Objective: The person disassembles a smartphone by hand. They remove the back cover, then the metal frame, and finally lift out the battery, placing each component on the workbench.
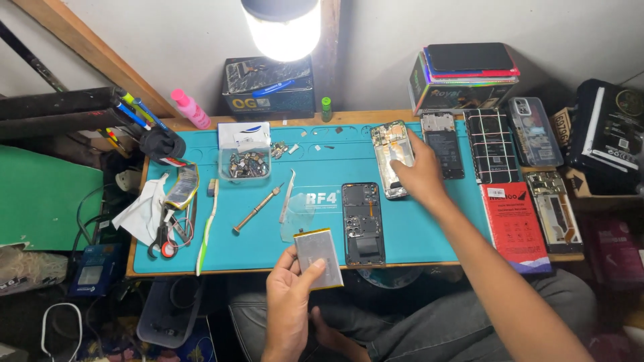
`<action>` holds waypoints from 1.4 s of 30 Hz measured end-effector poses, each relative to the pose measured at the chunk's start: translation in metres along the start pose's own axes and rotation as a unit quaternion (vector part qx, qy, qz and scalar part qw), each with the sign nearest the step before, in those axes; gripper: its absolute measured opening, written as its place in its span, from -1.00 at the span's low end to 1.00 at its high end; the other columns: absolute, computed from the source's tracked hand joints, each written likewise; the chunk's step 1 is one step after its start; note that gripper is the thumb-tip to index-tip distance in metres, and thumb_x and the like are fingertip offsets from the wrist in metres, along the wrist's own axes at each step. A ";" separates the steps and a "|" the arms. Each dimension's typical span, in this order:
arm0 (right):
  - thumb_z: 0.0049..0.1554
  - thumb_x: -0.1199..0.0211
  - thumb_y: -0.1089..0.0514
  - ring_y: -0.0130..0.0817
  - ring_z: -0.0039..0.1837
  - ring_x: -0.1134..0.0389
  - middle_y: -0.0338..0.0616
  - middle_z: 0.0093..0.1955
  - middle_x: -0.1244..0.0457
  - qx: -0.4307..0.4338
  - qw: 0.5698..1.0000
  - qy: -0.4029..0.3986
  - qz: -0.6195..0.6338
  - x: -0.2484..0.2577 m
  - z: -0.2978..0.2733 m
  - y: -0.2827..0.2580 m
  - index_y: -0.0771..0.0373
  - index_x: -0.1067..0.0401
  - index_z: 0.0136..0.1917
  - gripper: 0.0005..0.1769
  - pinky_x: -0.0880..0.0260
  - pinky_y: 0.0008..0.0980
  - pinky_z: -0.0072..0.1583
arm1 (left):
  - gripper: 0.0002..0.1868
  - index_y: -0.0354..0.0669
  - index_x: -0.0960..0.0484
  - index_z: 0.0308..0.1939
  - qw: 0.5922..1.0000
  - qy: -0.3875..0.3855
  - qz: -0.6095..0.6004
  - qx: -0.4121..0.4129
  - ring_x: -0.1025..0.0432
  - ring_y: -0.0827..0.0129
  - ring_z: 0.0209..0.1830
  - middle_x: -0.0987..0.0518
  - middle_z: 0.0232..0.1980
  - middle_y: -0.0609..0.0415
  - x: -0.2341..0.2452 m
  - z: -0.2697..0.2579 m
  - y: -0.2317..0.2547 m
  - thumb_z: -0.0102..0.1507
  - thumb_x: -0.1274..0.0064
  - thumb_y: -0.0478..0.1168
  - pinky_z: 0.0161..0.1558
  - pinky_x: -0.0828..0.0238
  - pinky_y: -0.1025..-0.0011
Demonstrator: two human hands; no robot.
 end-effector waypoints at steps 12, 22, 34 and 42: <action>0.19 -0.31 -0.09 -0.18 0.69 -0.12 -0.11 0.66 -0.18 0.038 0.999 -0.008 0.009 0.031 -0.080 -0.048 0.12 -0.27 0.62 -0.22 -0.10 -0.10 0.60 | -0.48 -0.30 -0.63 0.34 0.995 -0.040 0.076 -0.060 -0.70 0.30 0.01 -0.78 0.06 -0.17 -0.048 0.009 -0.013 0.27 -0.21 -0.38 0.03 -0.71 0.40; 0.25 -0.32 0.19 -0.16 -0.02 -0.52 0.04 0.04 -0.51 -0.191 0.944 -0.090 0.254 0.060 -0.150 0.028 0.29 -0.53 0.18 -0.75 -0.47 -0.28 -0.03 | -0.39 -0.05 -0.61 0.29 0.844 -0.020 0.442 -0.302 -0.52 0.19 0.02 -0.62 0.13 0.01 -0.111 -0.012 -0.002 0.23 -0.26 0.11 -0.09 -0.49 0.21; 0.14 -0.30 0.45 -0.27 0.08 -0.45 0.06 0.14 -0.40 -0.137 0.932 -0.007 0.336 0.072 -0.163 0.058 0.32 -0.49 0.43 -0.43 -0.58 -0.22 0.09 | -0.09 -0.31 -0.35 0.50 0.686 0.039 0.598 -0.414 -0.32 -0.24 0.08 -0.37 0.23 -0.43 -0.100 0.012 -0.027 0.07 -0.27 -0.18 -0.04 -0.20 0.05; 0.04 -0.42 0.50 -0.11 -0.05 -0.51 0.17 0.00 -0.41 -0.141 0.925 -0.057 0.348 0.041 -0.167 0.047 0.44 -0.49 0.39 -0.38 -0.62 -0.09 -0.02 | -0.09 -0.29 -0.40 0.48 0.641 0.072 0.615 -0.454 -0.33 -0.21 0.07 -0.41 0.22 -0.39 -0.063 0.012 -0.008 0.02 -0.24 -0.14 0.00 -0.15 0.04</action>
Point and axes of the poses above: each hand's wrist, its own z-axis towards the middle knuckle, its own x-axis out of the back of the hand, y = z × x, the point moved 6 cm from there along z, towards the middle knuckle
